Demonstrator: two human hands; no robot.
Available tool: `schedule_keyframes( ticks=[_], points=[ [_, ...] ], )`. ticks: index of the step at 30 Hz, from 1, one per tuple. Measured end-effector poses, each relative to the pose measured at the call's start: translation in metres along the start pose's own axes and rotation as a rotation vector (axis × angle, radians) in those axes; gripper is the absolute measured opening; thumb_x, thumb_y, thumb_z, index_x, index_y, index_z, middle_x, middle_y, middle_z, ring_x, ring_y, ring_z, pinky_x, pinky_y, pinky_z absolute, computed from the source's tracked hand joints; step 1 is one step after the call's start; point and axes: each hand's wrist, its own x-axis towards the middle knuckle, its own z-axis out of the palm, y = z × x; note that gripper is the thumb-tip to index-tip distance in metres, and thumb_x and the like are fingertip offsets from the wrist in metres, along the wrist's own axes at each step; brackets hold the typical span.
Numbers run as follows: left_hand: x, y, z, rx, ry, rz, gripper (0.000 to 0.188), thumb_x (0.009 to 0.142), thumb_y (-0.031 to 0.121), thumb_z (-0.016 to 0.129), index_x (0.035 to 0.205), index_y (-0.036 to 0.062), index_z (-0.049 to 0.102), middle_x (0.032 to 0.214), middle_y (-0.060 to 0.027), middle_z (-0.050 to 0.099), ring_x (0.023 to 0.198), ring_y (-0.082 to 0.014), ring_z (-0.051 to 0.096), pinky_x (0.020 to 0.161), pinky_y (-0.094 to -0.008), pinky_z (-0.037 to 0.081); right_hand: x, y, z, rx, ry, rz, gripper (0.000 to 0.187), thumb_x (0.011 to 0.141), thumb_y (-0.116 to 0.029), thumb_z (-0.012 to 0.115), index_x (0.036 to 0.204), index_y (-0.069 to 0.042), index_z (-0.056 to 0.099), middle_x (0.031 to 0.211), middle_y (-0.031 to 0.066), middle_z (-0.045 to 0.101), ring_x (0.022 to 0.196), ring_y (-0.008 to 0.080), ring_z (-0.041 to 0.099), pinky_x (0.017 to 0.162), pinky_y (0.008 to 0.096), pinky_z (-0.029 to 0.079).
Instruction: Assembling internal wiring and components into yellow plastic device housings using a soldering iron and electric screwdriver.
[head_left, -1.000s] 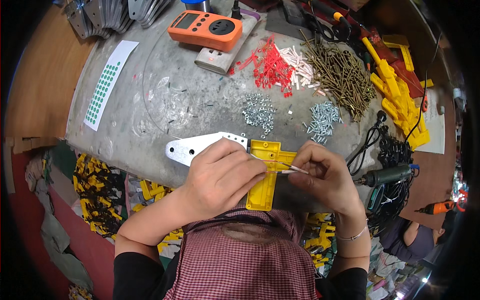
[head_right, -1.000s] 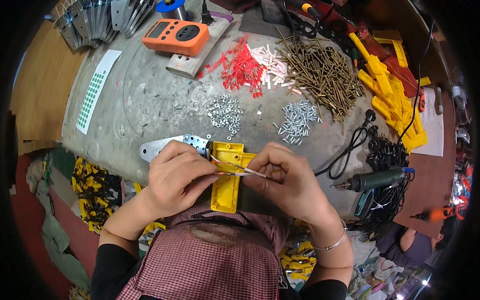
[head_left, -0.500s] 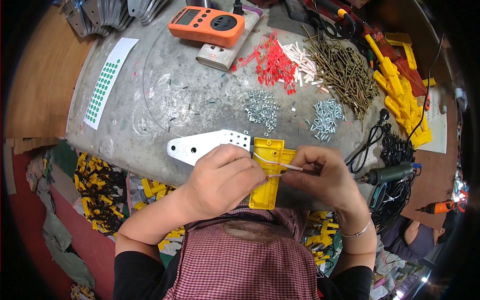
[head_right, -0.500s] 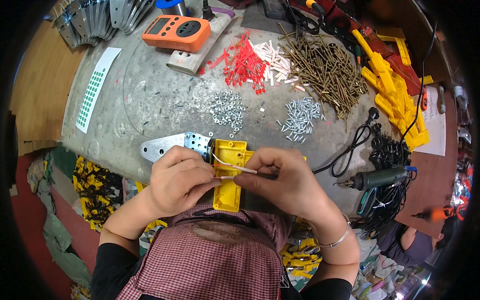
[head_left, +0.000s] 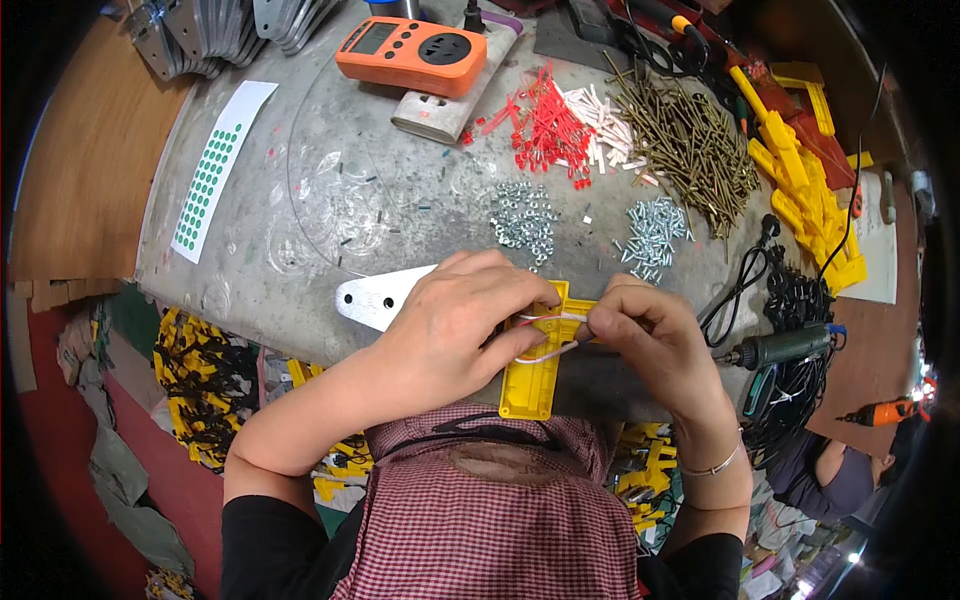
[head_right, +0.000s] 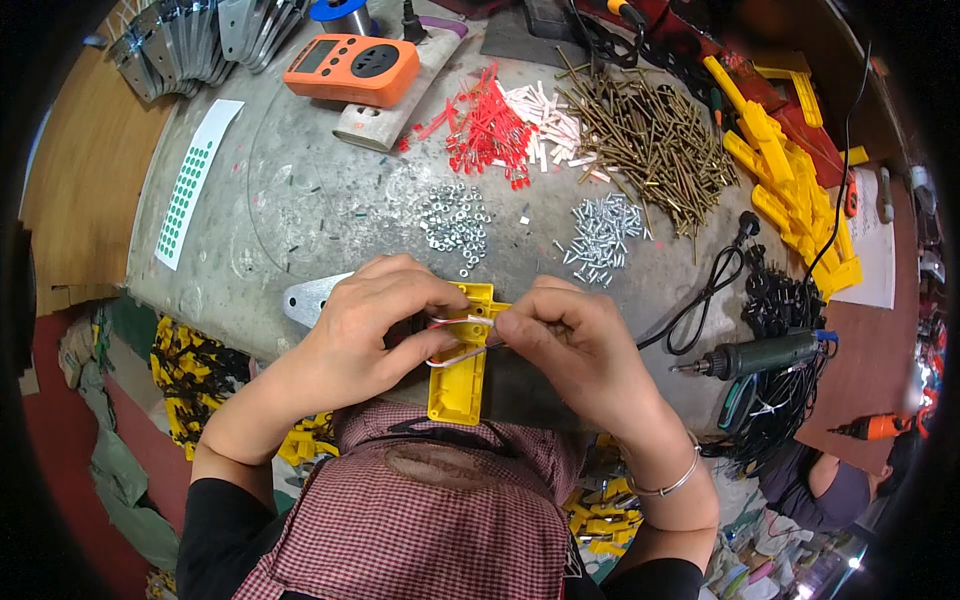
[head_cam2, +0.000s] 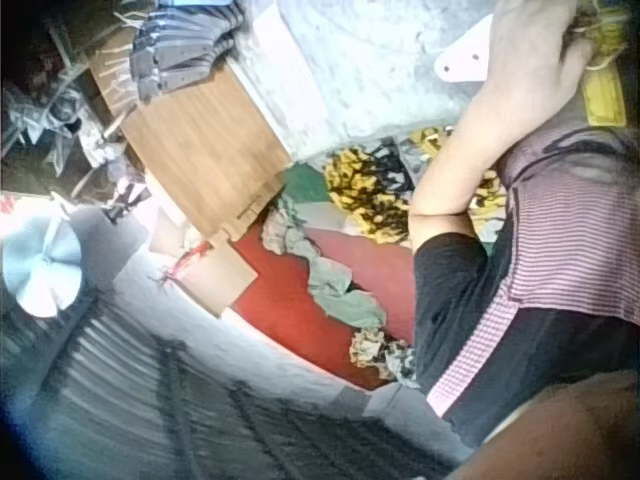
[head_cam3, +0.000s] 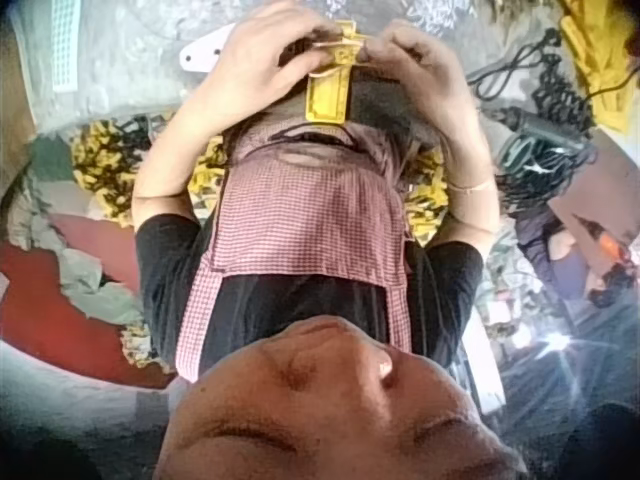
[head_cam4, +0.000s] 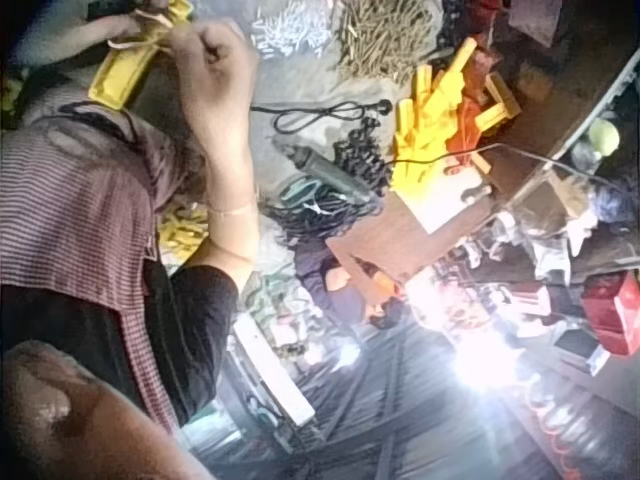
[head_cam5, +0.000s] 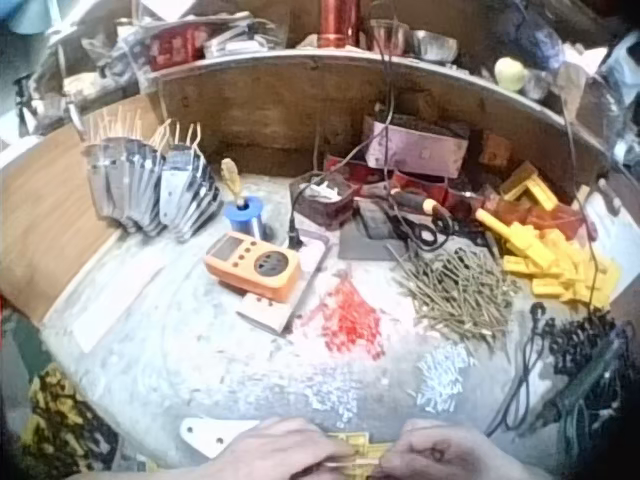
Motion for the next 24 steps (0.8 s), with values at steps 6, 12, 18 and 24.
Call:
schedule_keyframes(
  ticks=[6, 12, 18, 24],
  points=[
    [-0.002, 0.001, -0.001, -0.029, -0.007, -0.052, 0.022, 0.075, 0.007, 0.073, 0.095, 0.0038, 0.064, 0.082, -0.0088, 0.063, 0.079, -0.0269, 0.061, 0.075, -0.0366, 0.047, -0.002, -0.007, 0.019, 0.012, 0.032, 0.013, 0.015, 0.088, -0.011, 0.069, 0.085, 0.003, 0.066, 0.070, 0.0052, 0.059, 0.062, 0.0089, 0.051, 0.055, 0.0281, 0.041],
    [0.021, -0.009, -0.026, -0.090, -0.336, 0.028, 0.017, 0.079, 0.011, 0.070, 0.092, 0.0035, 0.061, 0.081, -0.0099, 0.060, 0.081, -0.0295, 0.058, 0.073, -0.0386, 0.046, 0.009, -0.010, 0.003, -0.158, -0.303, 0.065, 0.019, 0.081, -0.014, 0.074, 0.081, 0.002, 0.066, 0.072, 0.0109, 0.063, 0.063, 0.0179, 0.060, 0.058, 0.0324, 0.046],
    [0.063, -0.009, -0.034, -0.108, -0.746, 0.095, 0.018, 0.075, 0.007, 0.070, 0.083, 0.0029, 0.054, 0.079, -0.0101, 0.056, 0.082, -0.0307, 0.057, 0.071, -0.0412, 0.046, 0.009, -0.002, 0.005, -0.270, -0.409, -0.050, 0.020, 0.077, -0.021, 0.071, 0.078, -0.001, 0.066, 0.075, 0.0146, 0.064, 0.070, 0.0332, 0.063, 0.061, 0.0423, 0.047],
    [0.041, 0.028, -0.006, 0.367, -0.384, 0.349, 0.016, 0.067, 0.012, 0.061, 0.079, 0.0054, 0.052, 0.079, -0.0080, 0.050, 0.076, -0.0266, 0.053, 0.066, -0.0364, 0.047, -0.005, 0.008, 0.007, -0.375, -0.336, -0.196, 0.030, 0.081, -0.031, 0.071, 0.078, -0.003, 0.060, 0.066, 0.0118, 0.060, 0.059, 0.0299, 0.059, 0.057, 0.0389, 0.046]
  ],
)
